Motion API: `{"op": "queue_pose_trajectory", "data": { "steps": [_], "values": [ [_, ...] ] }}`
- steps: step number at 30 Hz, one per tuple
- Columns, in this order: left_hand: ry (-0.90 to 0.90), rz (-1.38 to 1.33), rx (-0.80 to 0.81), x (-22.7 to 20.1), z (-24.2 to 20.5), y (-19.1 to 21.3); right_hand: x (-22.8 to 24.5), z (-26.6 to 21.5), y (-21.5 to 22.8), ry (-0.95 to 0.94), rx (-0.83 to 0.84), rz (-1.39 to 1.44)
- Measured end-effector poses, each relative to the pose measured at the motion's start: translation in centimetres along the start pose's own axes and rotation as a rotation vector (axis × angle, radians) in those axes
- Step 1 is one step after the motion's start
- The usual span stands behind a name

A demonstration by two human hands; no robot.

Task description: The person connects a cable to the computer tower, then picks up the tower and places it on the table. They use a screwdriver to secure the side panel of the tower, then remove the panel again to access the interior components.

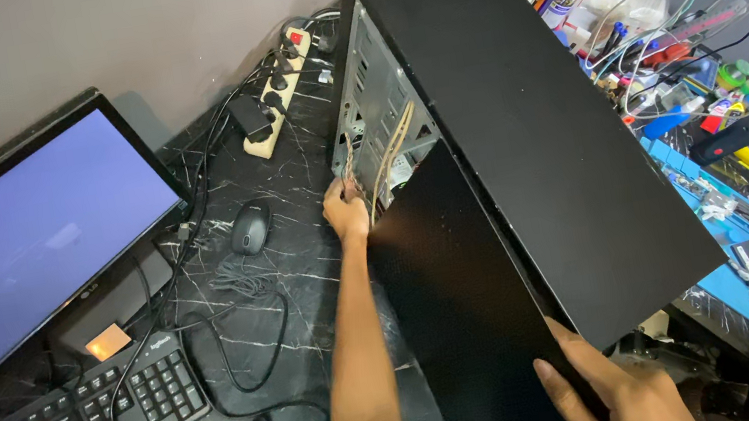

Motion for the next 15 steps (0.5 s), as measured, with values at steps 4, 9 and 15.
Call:
{"op": "queue_pose_trajectory", "data": {
  "steps": [4, 9, 15],
  "values": [
    [0.008, 0.12, 0.036, 0.1, 0.6, -0.7, 0.1, 0.3, -0.3, 0.301, -0.124, 0.026],
    [-0.114, 0.429, 0.073, -0.1, 0.5, -1.8, -0.4, -0.5, -1.2, 0.204, -0.165, 0.002],
    [0.121, 0.421, -0.126, 1.6, 1.1, 0.7, -1.1, -0.9, -1.7, 0.151, -0.185, -0.128]
  ]
}}
Point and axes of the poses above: each hand's wrist, its own z-axis towards the middle knuckle, its own y-axis out of the back of the hand, x = y × z, the point moved 7 cm from there along z, towards the middle knuckle, and after that the axes turned 13 degrees about y, right-handed, at the moved point
